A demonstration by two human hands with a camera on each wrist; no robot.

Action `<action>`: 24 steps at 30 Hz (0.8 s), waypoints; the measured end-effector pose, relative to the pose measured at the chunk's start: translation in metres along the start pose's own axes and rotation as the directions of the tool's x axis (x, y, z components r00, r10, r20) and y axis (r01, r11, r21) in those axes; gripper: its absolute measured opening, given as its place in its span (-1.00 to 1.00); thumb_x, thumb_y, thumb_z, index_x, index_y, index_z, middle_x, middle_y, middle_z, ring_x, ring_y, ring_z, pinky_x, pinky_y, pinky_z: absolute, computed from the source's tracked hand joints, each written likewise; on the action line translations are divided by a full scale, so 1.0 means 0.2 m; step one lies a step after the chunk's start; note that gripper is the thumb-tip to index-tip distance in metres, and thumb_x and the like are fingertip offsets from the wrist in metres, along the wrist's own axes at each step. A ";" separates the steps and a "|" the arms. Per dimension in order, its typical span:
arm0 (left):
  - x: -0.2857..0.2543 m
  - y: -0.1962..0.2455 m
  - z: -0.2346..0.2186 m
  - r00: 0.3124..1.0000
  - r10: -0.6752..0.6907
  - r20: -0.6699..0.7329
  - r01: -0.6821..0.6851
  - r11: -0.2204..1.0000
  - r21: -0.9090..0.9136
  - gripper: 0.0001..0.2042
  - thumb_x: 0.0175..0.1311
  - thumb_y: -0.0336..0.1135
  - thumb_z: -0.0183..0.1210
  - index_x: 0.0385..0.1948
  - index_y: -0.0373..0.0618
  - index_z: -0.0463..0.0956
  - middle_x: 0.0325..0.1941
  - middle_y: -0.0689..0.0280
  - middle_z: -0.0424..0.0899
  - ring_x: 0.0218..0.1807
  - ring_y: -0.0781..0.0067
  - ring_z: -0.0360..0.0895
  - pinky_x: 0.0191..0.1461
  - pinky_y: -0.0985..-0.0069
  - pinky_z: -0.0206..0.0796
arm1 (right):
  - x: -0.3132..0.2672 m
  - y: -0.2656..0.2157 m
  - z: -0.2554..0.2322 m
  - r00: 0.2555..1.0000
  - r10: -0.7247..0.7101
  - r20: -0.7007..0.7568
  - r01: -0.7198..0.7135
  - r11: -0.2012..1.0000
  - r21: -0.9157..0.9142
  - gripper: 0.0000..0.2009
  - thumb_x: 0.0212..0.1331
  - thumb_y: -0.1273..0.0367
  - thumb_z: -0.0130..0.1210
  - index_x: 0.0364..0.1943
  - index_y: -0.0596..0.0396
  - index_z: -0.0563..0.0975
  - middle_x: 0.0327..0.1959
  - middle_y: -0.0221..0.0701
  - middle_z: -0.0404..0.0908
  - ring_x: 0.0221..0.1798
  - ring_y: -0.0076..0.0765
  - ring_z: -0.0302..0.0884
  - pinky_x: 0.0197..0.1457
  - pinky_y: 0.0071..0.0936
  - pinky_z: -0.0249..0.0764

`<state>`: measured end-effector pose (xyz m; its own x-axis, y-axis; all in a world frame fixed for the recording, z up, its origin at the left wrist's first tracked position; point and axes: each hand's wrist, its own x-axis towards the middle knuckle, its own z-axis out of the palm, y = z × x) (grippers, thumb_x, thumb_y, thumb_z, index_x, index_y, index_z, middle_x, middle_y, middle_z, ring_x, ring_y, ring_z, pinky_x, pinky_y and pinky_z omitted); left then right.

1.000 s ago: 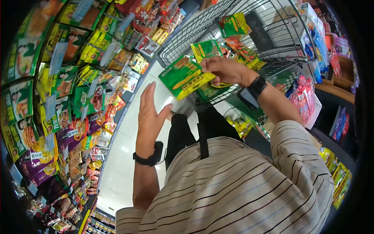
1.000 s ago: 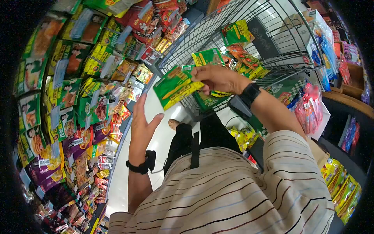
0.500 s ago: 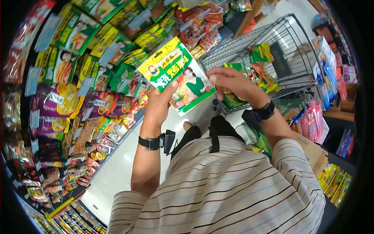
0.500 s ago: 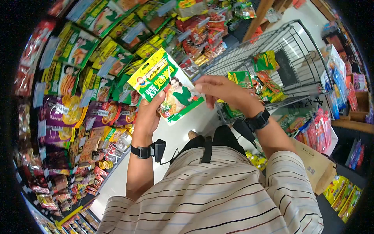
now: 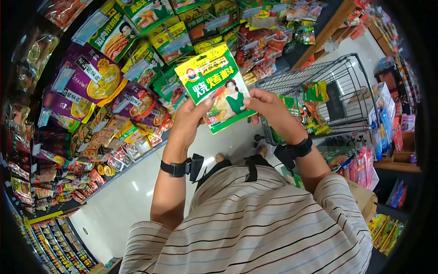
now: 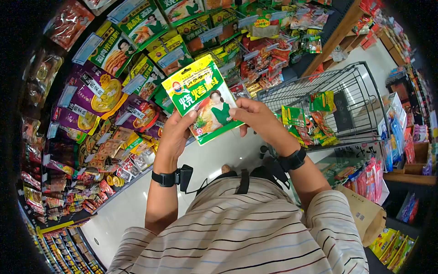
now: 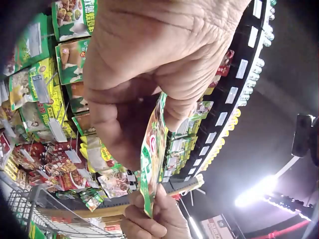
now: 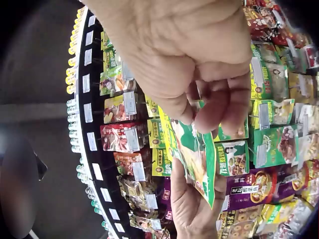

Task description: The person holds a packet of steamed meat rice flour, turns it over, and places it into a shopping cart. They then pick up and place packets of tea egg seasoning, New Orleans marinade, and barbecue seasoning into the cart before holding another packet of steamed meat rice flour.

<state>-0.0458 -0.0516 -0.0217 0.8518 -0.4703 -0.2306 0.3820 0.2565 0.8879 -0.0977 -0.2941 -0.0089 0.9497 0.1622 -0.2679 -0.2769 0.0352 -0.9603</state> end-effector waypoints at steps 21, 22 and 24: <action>-0.09 -0.15 -0.11 0.999 -0.032 0.030 0.032 0.999 -0.008 -0.63 0.37 -0.30 0.22 0.16 -0.20 0.47 0.08 0.33 0.65 0.04 0.54 0.59 0.14 0.52 0.42 | -0.01 -0.01 0.19 1.000 -0.006 0.017 0.006 1.000 -0.028 -0.68 0.37 0.29 0.10 0.13 0.08 0.52 -0.22 -0.57 0.62 -0.27 -0.68 0.54 -0.37 -0.60 0.54; -0.09 -0.14 -0.09 0.999 -0.028 0.030 0.029 0.999 -0.040 -0.63 0.38 -0.29 0.22 0.16 -0.20 0.47 0.08 0.33 0.64 0.04 0.55 0.59 0.13 0.53 0.42 | -0.01 0.00 0.19 1.000 -0.001 -0.003 0.001 1.000 -0.023 -0.68 0.37 0.28 0.10 0.13 0.08 0.52 -0.22 -0.57 0.62 -0.26 -0.68 0.54 -0.37 -0.60 0.55; -0.10 -0.14 -0.09 0.999 -0.037 0.028 0.038 0.997 -0.064 -0.61 0.39 -0.24 0.21 0.18 -0.19 0.46 0.08 0.33 0.64 0.03 0.56 0.58 0.10 0.55 0.42 | -0.01 0.00 0.19 0.999 -0.003 -0.032 0.002 1.000 -0.013 -0.67 0.36 0.28 0.11 0.13 0.07 0.53 -0.23 -0.56 0.62 -0.25 -0.67 0.54 -0.37 -0.59 0.55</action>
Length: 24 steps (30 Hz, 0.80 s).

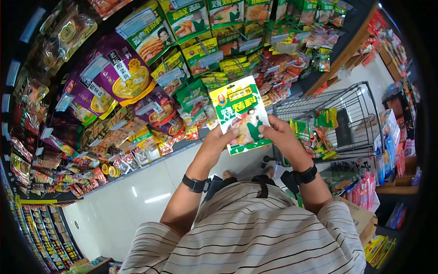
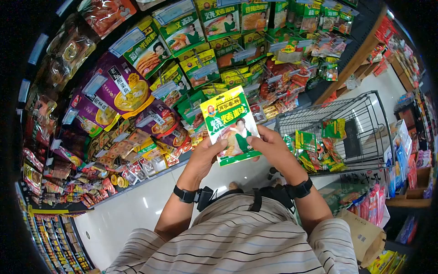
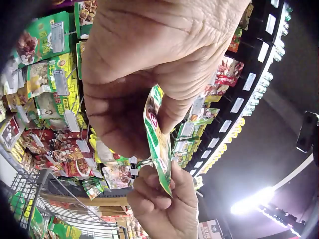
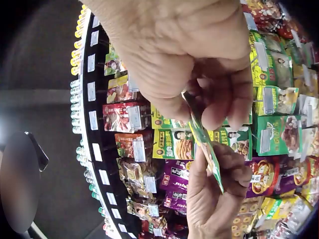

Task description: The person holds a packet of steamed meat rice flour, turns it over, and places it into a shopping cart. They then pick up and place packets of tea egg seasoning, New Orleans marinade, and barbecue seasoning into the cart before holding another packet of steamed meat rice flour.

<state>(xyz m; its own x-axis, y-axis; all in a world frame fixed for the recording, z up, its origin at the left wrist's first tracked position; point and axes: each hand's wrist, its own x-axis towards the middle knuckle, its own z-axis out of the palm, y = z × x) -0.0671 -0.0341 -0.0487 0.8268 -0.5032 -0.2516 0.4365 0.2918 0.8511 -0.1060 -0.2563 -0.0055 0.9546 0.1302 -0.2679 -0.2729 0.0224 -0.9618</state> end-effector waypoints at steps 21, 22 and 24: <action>-0.12 0.02 -0.12 0.998 -0.013 -0.058 0.014 1.000 0.015 -0.65 0.44 -0.16 0.16 0.14 -0.11 0.49 -0.06 0.44 0.65 -0.12 0.68 0.55 -0.07 0.62 0.38 | 0.04 0.00 0.08 0.998 -0.006 0.061 0.003 0.999 0.054 -0.70 0.37 0.28 0.11 0.10 0.09 0.54 -0.19 -0.51 0.66 -0.25 -0.62 0.57 -0.37 -0.56 0.53; -0.13 0.02 -0.12 0.998 -0.005 -0.064 0.007 1.000 0.020 -0.65 0.44 -0.17 0.16 0.15 -0.10 0.49 -0.05 0.43 0.66 -0.11 0.68 0.55 -0.06 0.61 0.38 | 0.03 0.00 0.10 0.998 -0.007 0.066 0.004 0.999 0.053 -0.70 0.38 0.28 0.10 0.10 0.10 0.54 -0.19 -0.50 0.66 -0.25 -0.62 0.57 -0.37 -0.56 0.53; -0.14 0.02 -0.13 0.997 -0.001 -0.071 0.004 0.999 0.043 -0.66 0.44 -0.18 0.16 0.16 -0.08 0.49 -0.03 0.44 0.66 -0.09 0.68 0.55 -0.02 0.59 0.38 | 0.04 -0.01 0.12 0.997 -0.005 0.074 0.001 0.999 0.054 -0.70 0.39 0.28 0.09 0.10 0.11 0.54 -0.18 -0.50 0.66 -0.25 -0.62 0.57 -0.37 -0.56 0.53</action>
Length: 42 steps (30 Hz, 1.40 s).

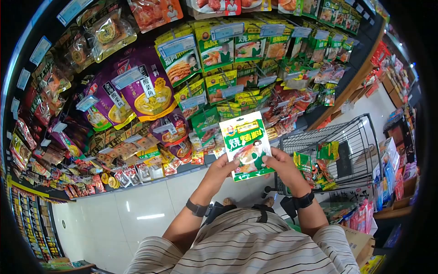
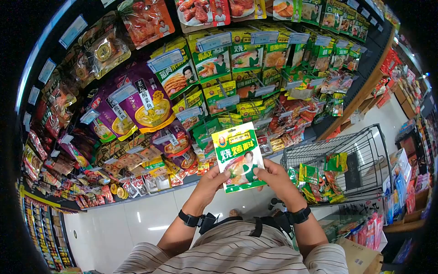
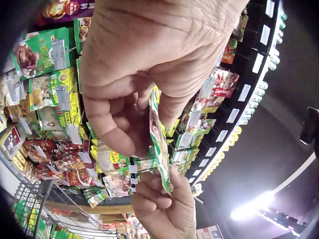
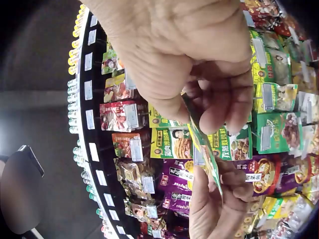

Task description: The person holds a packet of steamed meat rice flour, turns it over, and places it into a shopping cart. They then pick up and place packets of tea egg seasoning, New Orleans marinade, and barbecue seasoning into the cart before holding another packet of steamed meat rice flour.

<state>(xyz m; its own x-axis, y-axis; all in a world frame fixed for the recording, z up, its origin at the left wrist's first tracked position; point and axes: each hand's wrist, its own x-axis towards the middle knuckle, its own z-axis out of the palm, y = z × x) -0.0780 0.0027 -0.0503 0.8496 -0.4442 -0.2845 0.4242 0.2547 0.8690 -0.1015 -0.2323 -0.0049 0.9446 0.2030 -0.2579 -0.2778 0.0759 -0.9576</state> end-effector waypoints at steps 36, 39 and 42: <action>-0.09 0.08 0.13 0.921 0.181 -0.344 -0.172 0.983 0.056 -0.64 0.41 -0.35 0.15 0.20 -0.18 0.45 0.14 0.35 0.62 0.10 0.54 0.56 0.21 0.51 0.37 | -0.59 -0.96 -0.05 0.034 -0.941 0.336 0.308 0.330 0.892 -0.65 0.52 0.16 -0.14 -0.35 0.13 0.43 -0.45 -0.22 0.56 -0.46 -0.23 0.57 0.10 0.23 0.50; -0.04 0.11 0.20 0.945 0.194 -0.264 -0.195 0.981 0.020 -0.67 0.43 -0.34 0.13 0.18 -0.19 0.47 0.11 0.34 0.63 0.09 0.53 0.57 0.20 0.49 0.39 | -0.65 -0.94 -0.12 0.065 -0.943 0.325 0.346 0.327 0.880 -0.65 0.52 0.16 -0.15 -0.35 0.13 0.43 -0.45 -0.22 0.56 -0.46 -0.23 0.57 0.07 0.22 0.50; 0.03 0.13 0.27 0.937 0.239 -0.253 -0.244 0.970 0.014 -0.65 0.41 -0.33 0.15 0.19 -0.19 0.47 0.12 0.34 0.63 0.08 0.53 0.57 0.18 0.50 0.39 | -0.68 -0.95 -0.18 0.077 -0.945 0.318 0.360 0.324 0.875 -0.65 0.52 0.17 -0.15 -0.35 0.13 0.42 -0.44 -0.22 0.56 -0.47 -0.23 0.57 0.04 0.21 0.50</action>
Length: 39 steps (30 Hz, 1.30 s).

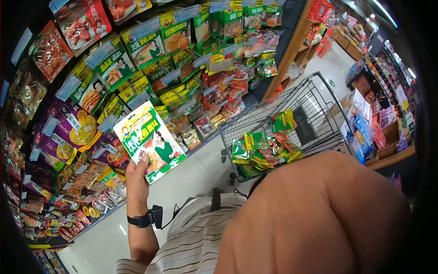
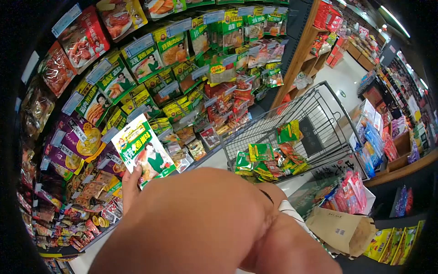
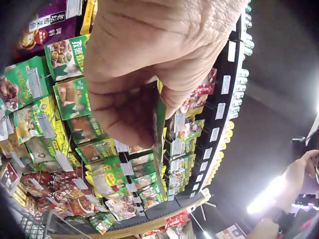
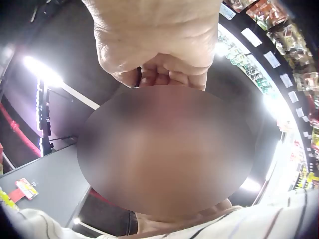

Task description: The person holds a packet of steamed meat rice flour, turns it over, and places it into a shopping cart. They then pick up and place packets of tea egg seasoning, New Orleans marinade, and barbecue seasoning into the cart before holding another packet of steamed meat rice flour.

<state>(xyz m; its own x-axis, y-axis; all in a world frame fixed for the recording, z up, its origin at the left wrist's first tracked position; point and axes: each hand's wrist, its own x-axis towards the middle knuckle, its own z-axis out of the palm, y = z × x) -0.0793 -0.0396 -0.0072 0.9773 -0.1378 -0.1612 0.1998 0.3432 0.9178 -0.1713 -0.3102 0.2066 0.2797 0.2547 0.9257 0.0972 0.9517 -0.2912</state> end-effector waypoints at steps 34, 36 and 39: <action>0.68 0.08 0.14 0.477 -0.055 0.877 0.787 0.469 -0.400 -0.60 0.45 0.05 -0.07 -0.19 -0.17 0.43 -0.67 0.44 0.30 -0.66 0.53 0.26 -0.49 0.45 0.17 | -0.27 0.64 -1.13 0.289 0.295 -0.911 -0.925 0.332 -0.186 -0.64 0.34 0.08 0.14 -0.21 0.14 0.60 -0.53 -0.53 0.55 -0.47 -0.65 0.43 -0.38 -0.66 0.35; 0.69 0.06 0.14 0.445 -0.062 0.893 0.799 0.477 -0.365 -0.58 0.45 0.07 -0.08 -0.16 -0.18 0.44 -0.66 0.43 0.31 -0.65 0.53 0.26 -0.49 0.45 0.16 | -0.25 0.65 -1.10 0.245 0.292 -0.924 -0.932 0.333 -0.142 -0.72 0.37 0.14 0.11 -0.26 0.07 0.57 -0.47 -0.58 0.55 -0.47 -0.66 0.40 -0.38 -0.66 0.31; 0.71 0.02 0.12 0.449 -0.051 0.892 0.770 0.528 -0.357 -0.52 0.43 0.11 -0.07 -0.10 -0.20 0.47 -0.60 0.40 0.38 -0.60 0.49 0.32 -0.46 0.44 0.21 | -0.27 0.65 -1.11 0.282 0.259 -0.924 -0.912 0.371 -0.174 -0.75 0.37 0.16 0.11 -0.28 0.06 0.56 -0.49 -0.59 0.55 -0.50 -0.69 0.38 -0.42 -0.68 0.31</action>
<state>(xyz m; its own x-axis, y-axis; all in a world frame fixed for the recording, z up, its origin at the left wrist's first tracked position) 0.0596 -0.0800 -0.0177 0.3651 -0.9083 0.2042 0.8836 0.4072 0.2312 0.0384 -0.2382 0.0657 0.9863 0.1604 -0.0374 -0.0526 0.0914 -0.9944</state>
